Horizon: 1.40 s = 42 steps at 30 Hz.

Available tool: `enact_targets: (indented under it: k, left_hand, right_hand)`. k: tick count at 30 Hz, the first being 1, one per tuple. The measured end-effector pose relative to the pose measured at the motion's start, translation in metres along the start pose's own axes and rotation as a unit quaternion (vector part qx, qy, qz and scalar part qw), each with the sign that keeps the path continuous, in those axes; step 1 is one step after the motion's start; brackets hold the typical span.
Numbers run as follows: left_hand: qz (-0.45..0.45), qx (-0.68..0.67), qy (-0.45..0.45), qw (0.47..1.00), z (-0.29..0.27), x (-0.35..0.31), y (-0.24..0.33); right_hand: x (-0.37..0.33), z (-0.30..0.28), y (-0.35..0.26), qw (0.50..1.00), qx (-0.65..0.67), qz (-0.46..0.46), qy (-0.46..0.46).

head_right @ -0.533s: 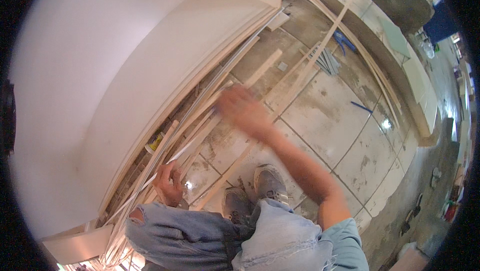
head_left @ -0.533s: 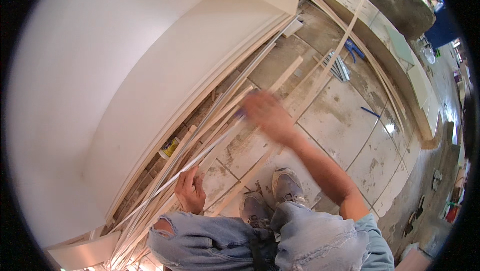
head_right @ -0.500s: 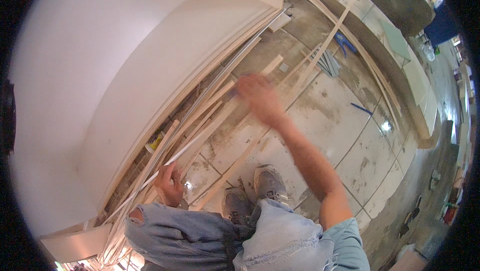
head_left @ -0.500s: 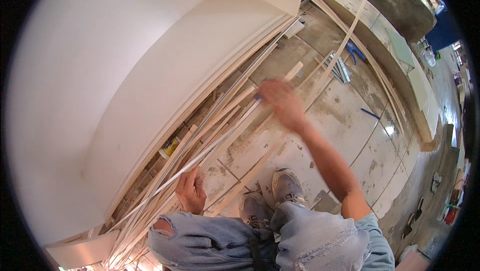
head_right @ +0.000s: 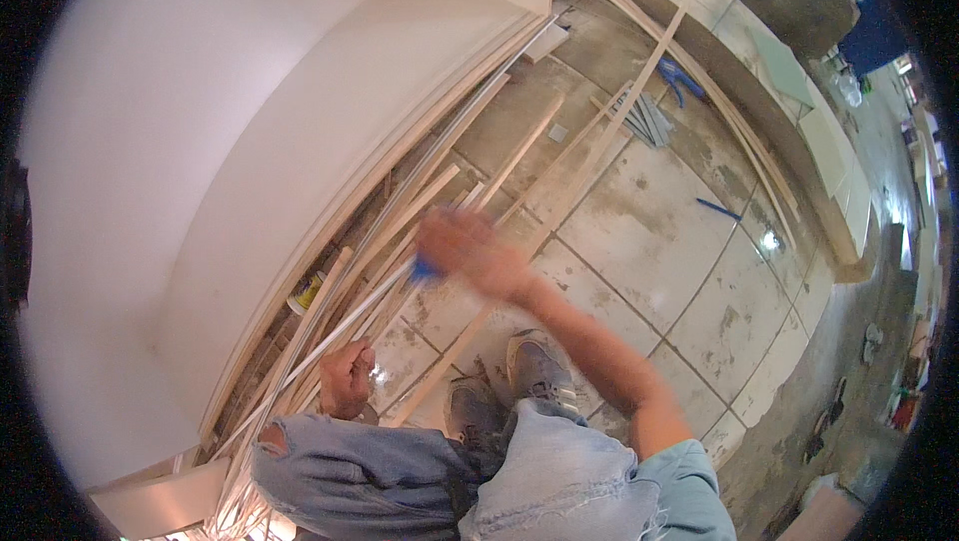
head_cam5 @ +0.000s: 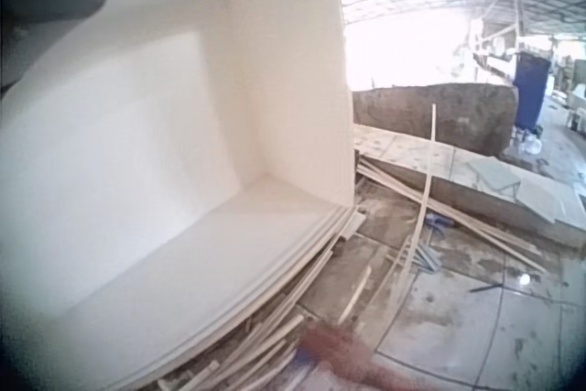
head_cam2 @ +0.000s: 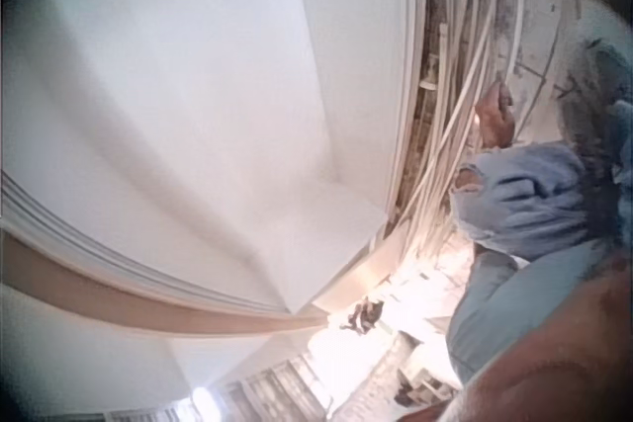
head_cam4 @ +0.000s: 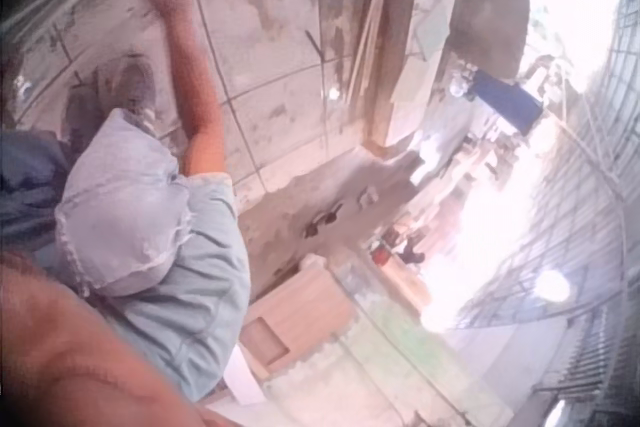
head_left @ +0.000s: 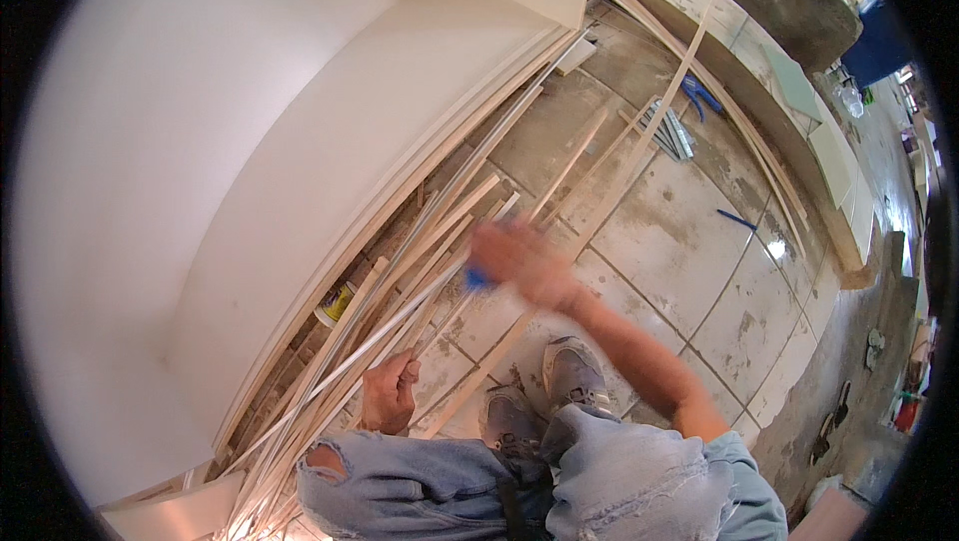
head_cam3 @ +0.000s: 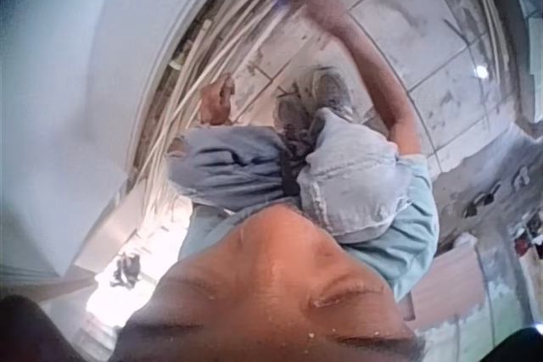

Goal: The person sands multiple long wooden strips using a sanding block by hand while kneeling on a tiled floor. They then measure one strip against a wooden cabinet, mark the wood with a pen, and cut the strip using a hand saw.

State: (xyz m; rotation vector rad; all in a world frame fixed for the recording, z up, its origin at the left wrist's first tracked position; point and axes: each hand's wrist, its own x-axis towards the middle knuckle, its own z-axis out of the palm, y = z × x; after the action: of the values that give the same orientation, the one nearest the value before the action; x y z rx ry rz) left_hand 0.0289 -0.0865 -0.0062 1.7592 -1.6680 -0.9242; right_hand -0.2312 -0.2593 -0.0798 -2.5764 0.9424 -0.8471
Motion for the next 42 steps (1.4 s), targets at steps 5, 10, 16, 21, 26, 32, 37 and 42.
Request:
enact_targets:
  k: [5,10,16,21,26,32,37,42]
  left_hand:
    - [-0.035,-0.042,-0.064,0.996,0.012,-0.001,0.0]
    - [-0.032,-0.011,-0.06,0.998,0.004,0.01,0.0]
    - [-0.059,-0.024,-0.053,0.997,0.009,-0.003,-0.002]
    - [-0.025,0.035,0.022,0.999,0.015,-0.009,-0.01]
    - [0.03,0.11,0.066,0.991,0.011,0.003,-0.002]
    - [0.06,0.178,0.108,0.976,0.01,-0.009,0.001]
    - [0.081,0.176,0.11,0.975,0.01,-0.007,-0.008]
    - [0.067,0.154,0.088,0.982,0.008,-0.003,-0.009]
  right_hand:
    - [0.008,-0.063,0.116,0.979,-0.16,0.09,0.089]
    - [-0.015,0.028,-0.043,0.999,0.018,-0.036,0.002]
    - [-0.018,-0.045,0.084,0.994,-0.072,0.066,0.043]
    - [0.008,-0.076,0.093,0.98,-0.158,0.074,0.092]
    - [-0.003,0.015,-0.097,0.992,-0.041,-0.075,-0.096]
    - [-0.014,-0.075,0.113,0.979,-0.164,0.117,0.018]
    - [-0.004,-0.04,0.044,0.992,-0.071,0.089,0.053]
    - [-0.009,0.011,-0.055,0.995,-0.005,-0.103,-0.009]
